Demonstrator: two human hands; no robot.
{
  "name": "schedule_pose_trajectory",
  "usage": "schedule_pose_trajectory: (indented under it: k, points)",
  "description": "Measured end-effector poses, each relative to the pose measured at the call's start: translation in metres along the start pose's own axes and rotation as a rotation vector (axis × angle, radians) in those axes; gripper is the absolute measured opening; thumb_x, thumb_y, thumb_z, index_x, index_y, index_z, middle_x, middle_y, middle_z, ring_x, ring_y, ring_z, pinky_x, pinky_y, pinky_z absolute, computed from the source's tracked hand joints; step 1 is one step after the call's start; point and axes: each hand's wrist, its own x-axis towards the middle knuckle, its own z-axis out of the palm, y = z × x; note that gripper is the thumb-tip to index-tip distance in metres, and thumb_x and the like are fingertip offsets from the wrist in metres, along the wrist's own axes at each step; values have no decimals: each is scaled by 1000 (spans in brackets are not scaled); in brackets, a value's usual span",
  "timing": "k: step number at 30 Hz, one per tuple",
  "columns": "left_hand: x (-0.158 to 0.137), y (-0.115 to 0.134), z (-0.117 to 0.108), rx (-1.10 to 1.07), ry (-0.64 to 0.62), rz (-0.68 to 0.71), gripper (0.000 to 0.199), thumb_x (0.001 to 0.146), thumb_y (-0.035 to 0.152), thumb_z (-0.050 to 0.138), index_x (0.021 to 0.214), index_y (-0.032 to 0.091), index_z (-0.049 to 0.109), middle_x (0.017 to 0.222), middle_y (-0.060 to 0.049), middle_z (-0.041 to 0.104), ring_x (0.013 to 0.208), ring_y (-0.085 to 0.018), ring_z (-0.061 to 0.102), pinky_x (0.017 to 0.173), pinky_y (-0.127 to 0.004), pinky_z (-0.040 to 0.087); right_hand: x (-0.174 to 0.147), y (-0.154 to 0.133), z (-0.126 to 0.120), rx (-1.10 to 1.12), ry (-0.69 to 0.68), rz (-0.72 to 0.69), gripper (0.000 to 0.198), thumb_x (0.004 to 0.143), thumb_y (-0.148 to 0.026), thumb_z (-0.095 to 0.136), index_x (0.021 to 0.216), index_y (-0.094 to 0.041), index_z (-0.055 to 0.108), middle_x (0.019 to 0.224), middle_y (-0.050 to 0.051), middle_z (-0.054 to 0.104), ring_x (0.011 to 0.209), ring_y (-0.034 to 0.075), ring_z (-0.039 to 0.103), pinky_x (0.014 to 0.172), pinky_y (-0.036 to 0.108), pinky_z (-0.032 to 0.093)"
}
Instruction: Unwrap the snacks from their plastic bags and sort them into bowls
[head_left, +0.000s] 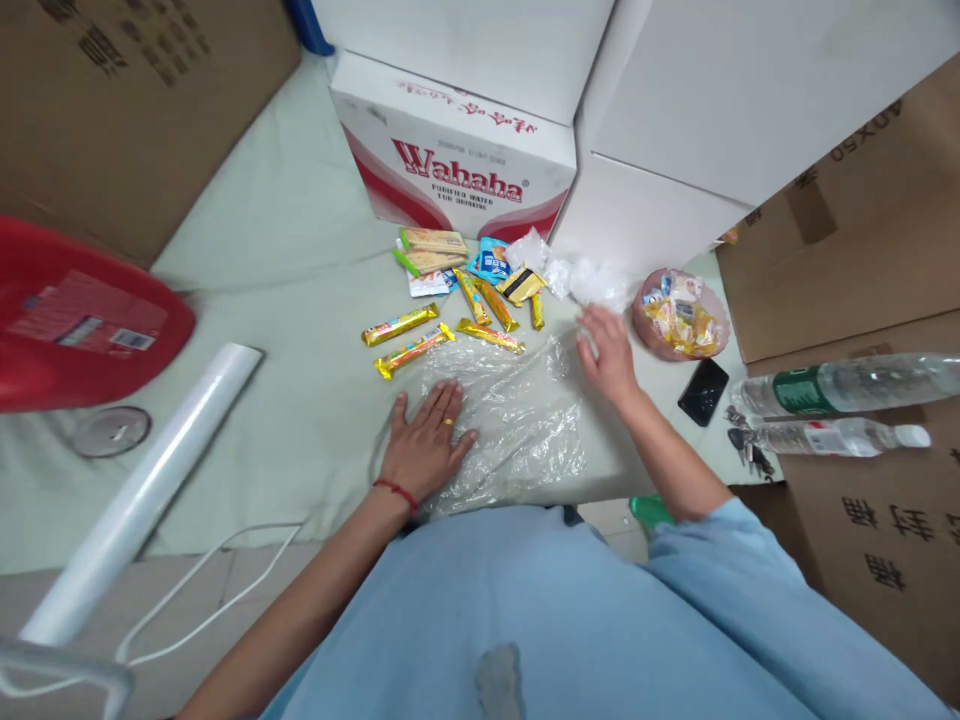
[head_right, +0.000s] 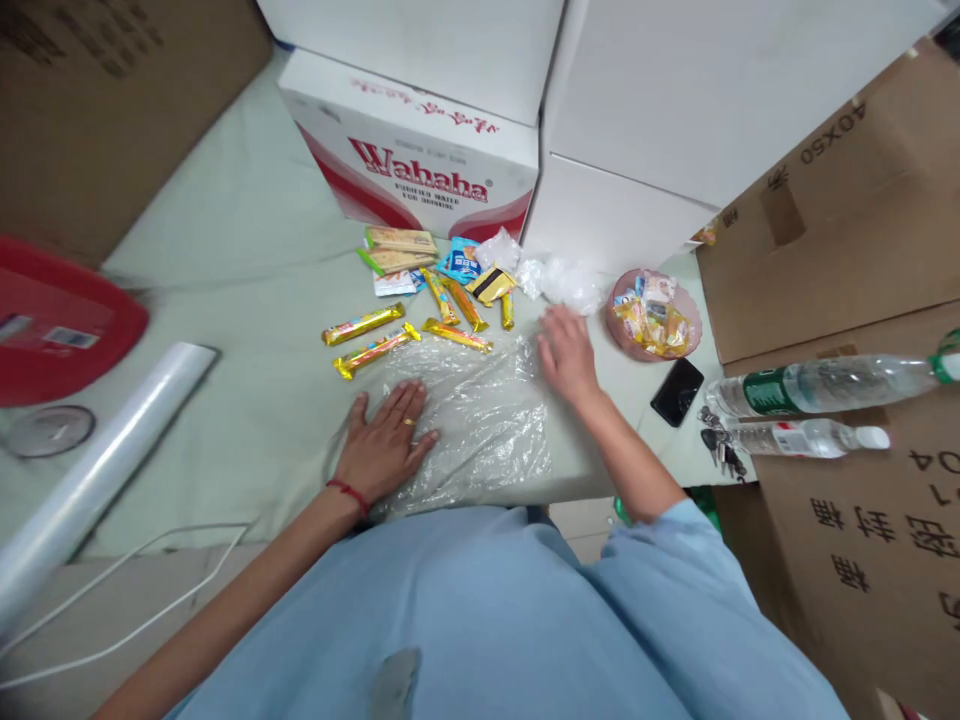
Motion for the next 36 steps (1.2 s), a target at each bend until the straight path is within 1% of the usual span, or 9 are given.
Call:
schedule_pose_trajectory:
  k: [3,6,11,14,18,24,27,31,36]
  points:
    - [-1,0,1,-9,5,0,71,106,48,33,169,17,23,171,-16,34,160,-32,34,130,-67,0,-89,-27,10,256,-196,-124,39,103,-31,57,141,-32,67,146,10,67,146,31,54,124,61,40]
    - [-1,-1,2,-15,11,15,72,106,50,30,169,16,24,172,-16,33,160,-32,34,130,-67,-3,-166,-35,11,284,-342,-101,43,103,-30,59,145,-33,65,154,9,61,149,29,52,121,57,48]
    - [0,0,1,9,-22,14,73,105,52,29,169,18,24,173,-16,31,160,-33,33,129,-70,-4,-210,-22,-8,225,-309,38,44,102,-32,61,145,-36,64,154,9,61,144,32,57,118,60,51]
    - [1,1,1,27,-34,10,74,105,53,30,170,18,22,173,-16,31,161,-34,32,128,-71,-2,-191,-15,-17,235,-239,74,31,101,-33,59,129,-35,74,140,9,71,132,33,64,112,61,54]
    - [1,2,1,34,-30,5,73,105,53,30,169,19,23,173,-16,31,161,-33,32,129,-70,-1,-126,-18,-13,185,-138,121,33,105,-34,48,123,-32,75,124,9,76,116,32,66,105,58,53]
    - [1,2,0,37,-21,6,71,106,52,34,168,20,27,173,-15,32,160,-32,33,130,-67,-3,11,-67,33,-41,-259,-14,34,107,-29,42,120,-22,74,118,13,73,117,31,57,100,44,51]
    - [-3,1,0,41,-33,13,69,106,50,35,167,20,30,173,-14,31,161,-31,32,131,-65,0,57,-94,62,-199,-349,-11,33,107,-35,48,120,-18,73,123,17,71,124,36,53,98,44,50]
    - [-14,0,2,23,-49,-6,67,106,47,36,167,21,30,173,-13,31,160,-31,32,131,-65,0,71,-103,78,-281,-471,3,27,100,-30,61,120,-17,73,123,19,71,119,36,58,94,44,50]
    - [-21,1,3,-12,-38,-5,66,106,46,37,168,23,30,172,-12,33,160,-31,33,131,-66,-2,74,-78,60,23,-460,112,18,93,-37,69,101,-22,75,98,5,77,91,23,66,79,31,48]
